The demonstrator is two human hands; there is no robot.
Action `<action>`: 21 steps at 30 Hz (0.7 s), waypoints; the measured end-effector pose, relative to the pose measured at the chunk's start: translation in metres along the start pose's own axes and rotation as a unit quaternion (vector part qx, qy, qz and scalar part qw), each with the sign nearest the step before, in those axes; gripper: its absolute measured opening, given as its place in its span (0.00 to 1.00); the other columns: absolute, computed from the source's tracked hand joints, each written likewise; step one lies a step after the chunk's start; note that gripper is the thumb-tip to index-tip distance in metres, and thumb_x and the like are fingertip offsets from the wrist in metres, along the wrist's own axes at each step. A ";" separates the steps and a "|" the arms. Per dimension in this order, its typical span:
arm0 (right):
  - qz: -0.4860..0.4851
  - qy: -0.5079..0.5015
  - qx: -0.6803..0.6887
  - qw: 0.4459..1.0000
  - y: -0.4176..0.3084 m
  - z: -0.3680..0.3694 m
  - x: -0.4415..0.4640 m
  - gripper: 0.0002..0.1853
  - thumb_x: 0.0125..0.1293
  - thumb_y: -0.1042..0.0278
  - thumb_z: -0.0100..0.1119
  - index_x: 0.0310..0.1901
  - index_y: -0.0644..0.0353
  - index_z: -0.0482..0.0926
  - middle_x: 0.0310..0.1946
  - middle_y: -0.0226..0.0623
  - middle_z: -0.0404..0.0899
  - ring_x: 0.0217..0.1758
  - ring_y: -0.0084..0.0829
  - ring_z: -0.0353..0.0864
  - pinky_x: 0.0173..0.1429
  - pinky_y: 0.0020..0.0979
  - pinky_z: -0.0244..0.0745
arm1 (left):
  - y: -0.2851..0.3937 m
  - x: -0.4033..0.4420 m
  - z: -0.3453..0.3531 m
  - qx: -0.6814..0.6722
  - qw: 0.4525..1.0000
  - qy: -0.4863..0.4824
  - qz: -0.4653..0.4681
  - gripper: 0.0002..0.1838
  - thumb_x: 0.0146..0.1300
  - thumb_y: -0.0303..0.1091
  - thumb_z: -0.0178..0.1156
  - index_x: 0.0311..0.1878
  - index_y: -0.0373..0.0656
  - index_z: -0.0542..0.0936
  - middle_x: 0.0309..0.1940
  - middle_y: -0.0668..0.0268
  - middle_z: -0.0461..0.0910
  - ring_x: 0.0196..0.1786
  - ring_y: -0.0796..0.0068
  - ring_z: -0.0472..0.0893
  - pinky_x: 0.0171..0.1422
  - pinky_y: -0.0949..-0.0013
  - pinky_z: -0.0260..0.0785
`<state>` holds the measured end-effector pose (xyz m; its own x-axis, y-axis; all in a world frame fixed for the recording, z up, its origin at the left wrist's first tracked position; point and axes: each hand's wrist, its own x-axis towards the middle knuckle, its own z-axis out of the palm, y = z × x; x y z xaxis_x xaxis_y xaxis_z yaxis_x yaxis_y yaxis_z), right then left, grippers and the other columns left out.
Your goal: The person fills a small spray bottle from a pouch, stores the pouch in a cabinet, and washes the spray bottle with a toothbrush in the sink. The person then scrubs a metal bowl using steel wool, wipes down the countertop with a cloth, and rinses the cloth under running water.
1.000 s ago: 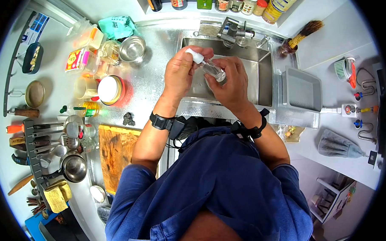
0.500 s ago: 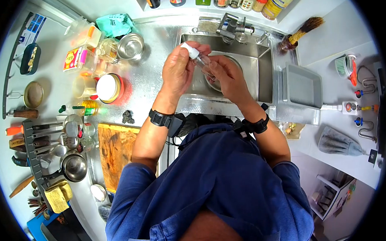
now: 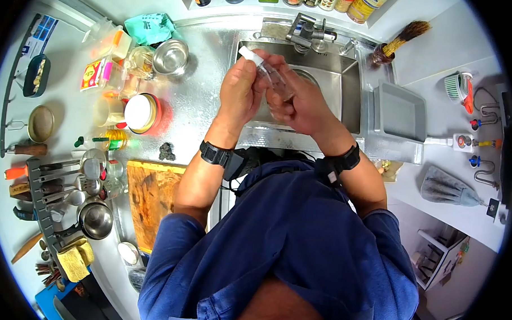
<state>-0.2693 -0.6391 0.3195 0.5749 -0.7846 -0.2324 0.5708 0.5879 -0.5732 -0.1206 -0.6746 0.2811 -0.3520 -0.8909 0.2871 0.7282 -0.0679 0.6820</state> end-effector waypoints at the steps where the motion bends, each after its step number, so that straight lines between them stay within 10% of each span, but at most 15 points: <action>1: -0.057 0.104 -0.083 0.989 0.001 0.006 0.001 0.27 0.78 0.41 0.43 0.48 0.61 0.78 0.21 0.25 0.69 0.16 0.14 0.57 0.20 0.20 0.55 | -0.003 0.001 0.001 -0.006 0.999 0.038 -0.006 0.24 0.75 0.50 0.53 0.59 0.37 0.73 0.56 0.49 0.79 0.60 0.62 0.78 0.62 0.63 0.74; 8: -0.107 0.142 -0.305 0.936 0.003 0.001 0.004 0.27 0.78 0.38 0.40 0.49 0.56 0.77 0.21 0.27 0.68 0.16 0.16 0.57 0.21 0.20 0.55 | -0.001 0.009 0.004 -0.032 0.989 0.129 -0.062 0.25 0.76 0.53 0.49 0.56 0.36 0.74 0.50 0.53 0.82 0.50 0.64 0.83 0.51 0.66 0.79; 12: -0.071 0.099 -0.155 0.980 -0.004 0.005 0.005 0.30 0.77 0.34 0.37 0.45 0.55 0.77 0.17 0.26 0.65 0.13 0.18 0.54 0.18 0.22 0.53 | -0.001 0.015 0.012 -0.011 0.988 0.125 -0.095 0.27 0.78 0.54 0.44 0.56 0.36 0.75 0.52 0.50 0.82 0.45 0.63 0.85 0.48 0.64 0.80; 15: -0.039 0.098 -0.052 0.993 -0.012 -0.005 0.008 0.31 0.76 0.33 0.36 0.39 0.54 0.77 0.13 0.25 0.62 0.11 0.18 0.54 0.15 0.23 0.51 | -0.001 0.020 0.028 0.029 0.990 0.086 -0.106 0.29 0.78 0.55 0.43 0.58 0.35 0.76 0.29 0.59 0.83 0.21 0.73 0.80 0.21 0.75 0.75; 21: -0.048 0.117 -0.059 0.990 -0.024 -0.019 0.002 0.36 0.74 0.28 0.32 0.23 0.53 0.70 0.08 0.25 0.55 0.08 0.23 0.54 0.13 0.25 0.52 | -0.030 0.026 0.037 0.040 0.985 0.097 -0.134 0.24 0.79 0.49 0.43 0.57 0.36 0.77 0.25 0.63 0.80 0.17 0.75 0.79 0.22 0.76 0.75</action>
<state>-0.2923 -0.6585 0.3180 0.3622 -0.8682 -0.3391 0.5368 0.4917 -0.6856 -0.1738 -0.6793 0.2933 -0.4009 -0.9153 -0.0389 0.5730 -0.2837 0.7689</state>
